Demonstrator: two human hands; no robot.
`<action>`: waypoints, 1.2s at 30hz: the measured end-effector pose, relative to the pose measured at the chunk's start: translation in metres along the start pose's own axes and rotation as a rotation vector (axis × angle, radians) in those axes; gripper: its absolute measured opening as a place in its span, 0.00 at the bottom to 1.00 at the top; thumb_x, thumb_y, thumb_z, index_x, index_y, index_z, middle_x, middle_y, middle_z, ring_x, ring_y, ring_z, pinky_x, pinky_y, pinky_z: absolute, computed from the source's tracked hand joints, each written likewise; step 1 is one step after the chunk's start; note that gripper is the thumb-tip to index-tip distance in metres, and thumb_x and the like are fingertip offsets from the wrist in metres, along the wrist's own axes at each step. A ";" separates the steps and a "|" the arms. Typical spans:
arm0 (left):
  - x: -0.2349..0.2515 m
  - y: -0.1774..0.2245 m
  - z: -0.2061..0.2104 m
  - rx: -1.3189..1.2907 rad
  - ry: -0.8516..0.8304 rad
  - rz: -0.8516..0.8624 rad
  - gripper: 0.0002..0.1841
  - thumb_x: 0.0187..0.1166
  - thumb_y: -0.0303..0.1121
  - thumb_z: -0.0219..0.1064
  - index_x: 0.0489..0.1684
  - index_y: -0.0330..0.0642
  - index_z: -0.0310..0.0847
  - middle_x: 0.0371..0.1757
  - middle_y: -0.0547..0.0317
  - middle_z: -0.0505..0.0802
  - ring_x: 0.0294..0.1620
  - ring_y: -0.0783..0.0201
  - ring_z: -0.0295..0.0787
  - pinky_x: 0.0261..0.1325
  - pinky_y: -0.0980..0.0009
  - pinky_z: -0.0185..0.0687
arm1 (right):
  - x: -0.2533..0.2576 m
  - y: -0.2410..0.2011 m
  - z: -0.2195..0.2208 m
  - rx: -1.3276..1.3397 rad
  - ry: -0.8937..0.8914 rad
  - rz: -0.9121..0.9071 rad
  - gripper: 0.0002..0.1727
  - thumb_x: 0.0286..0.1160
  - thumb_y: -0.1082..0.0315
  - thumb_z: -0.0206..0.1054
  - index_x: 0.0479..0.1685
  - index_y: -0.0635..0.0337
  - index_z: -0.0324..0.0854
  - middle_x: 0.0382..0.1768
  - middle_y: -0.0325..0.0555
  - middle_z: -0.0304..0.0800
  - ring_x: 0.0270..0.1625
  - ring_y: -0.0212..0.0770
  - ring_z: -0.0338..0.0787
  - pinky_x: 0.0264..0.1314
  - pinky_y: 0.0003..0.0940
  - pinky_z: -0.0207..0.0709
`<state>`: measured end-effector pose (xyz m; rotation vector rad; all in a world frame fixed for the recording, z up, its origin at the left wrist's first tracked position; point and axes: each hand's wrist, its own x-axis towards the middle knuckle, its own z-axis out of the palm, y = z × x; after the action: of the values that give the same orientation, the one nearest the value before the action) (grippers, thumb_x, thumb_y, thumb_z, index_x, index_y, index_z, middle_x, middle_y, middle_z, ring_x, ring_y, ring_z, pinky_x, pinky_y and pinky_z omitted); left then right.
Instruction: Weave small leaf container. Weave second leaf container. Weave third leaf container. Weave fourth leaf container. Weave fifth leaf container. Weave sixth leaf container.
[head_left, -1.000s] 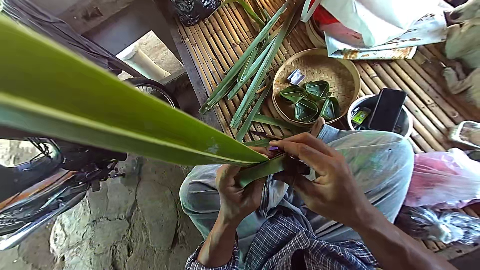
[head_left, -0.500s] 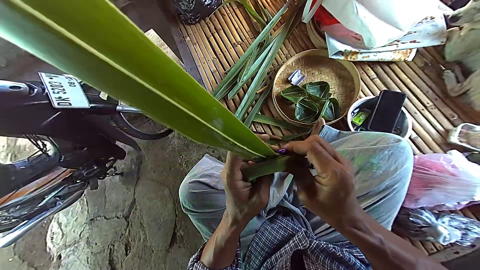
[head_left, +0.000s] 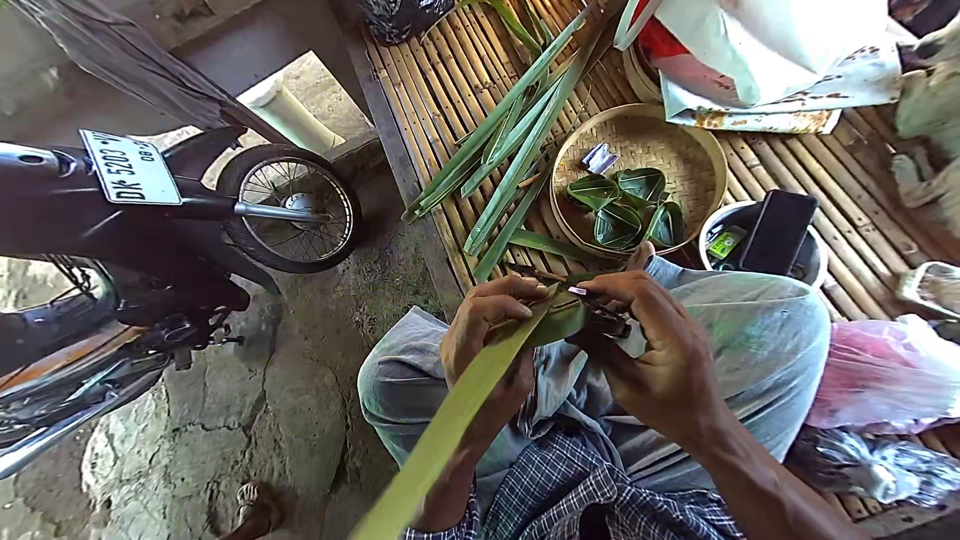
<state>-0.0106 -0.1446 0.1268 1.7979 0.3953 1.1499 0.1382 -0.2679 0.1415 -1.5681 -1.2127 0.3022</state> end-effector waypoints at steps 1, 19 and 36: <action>0.000 -0.003 -0.001 -0.013 0.005 0.018 0.12 0.67 0.17 0.71 0.45 0.42 0.81 0.56 0.47 0.92 0.58 0.48 0.93 0.61 0.52 0.93 | -0.002 0.000 -0.001 -0.014 0.005 0.016 0.19 0.74 0.62 0.77 0.61 0.57 0.84 0.56 0.38 0.88 0.55 0.30 0.89 0.56 0.29 0.89; 0.005 0.000 -0.015 0.019 -0.019 -0.353 0.17 0.64 0.18 0.80 0.50 0.37 0.83 0.44 0.54 0.95 0.43 0.60 0.95 0.48 0.62 0.96 | -0.006 0.023 -0.009 -0.055 -0.014 0.203 0.23 0.75 0.53 0.75 0.65 0.52 0.82 0.49 0.35 0.90 0.45 0.30 0.91 0.49 0.32 0.91; 0.004 -0.146 -0.049 0.028 -0.003 -0.833 0.31 0.66 0.24 0.78 0.72 0.45 0.73 0.56 0.51 0.92 0.52 0.57 0.92 0.50 0.57 0.91 | 0.016 0.172 0.110 -0.572 -0.664 0.526 0.24 0.65 0.63 0.77 0.63 0.56 0.83 0.61 0.58 0.88 0.58 0.62 0.91 0.55 0.65 0.83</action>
<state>-0.0207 -0.0408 0.0127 1.4142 1.0386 0.5465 0.1587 -0.1742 -0.0392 -2.4022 -1.4362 0.9365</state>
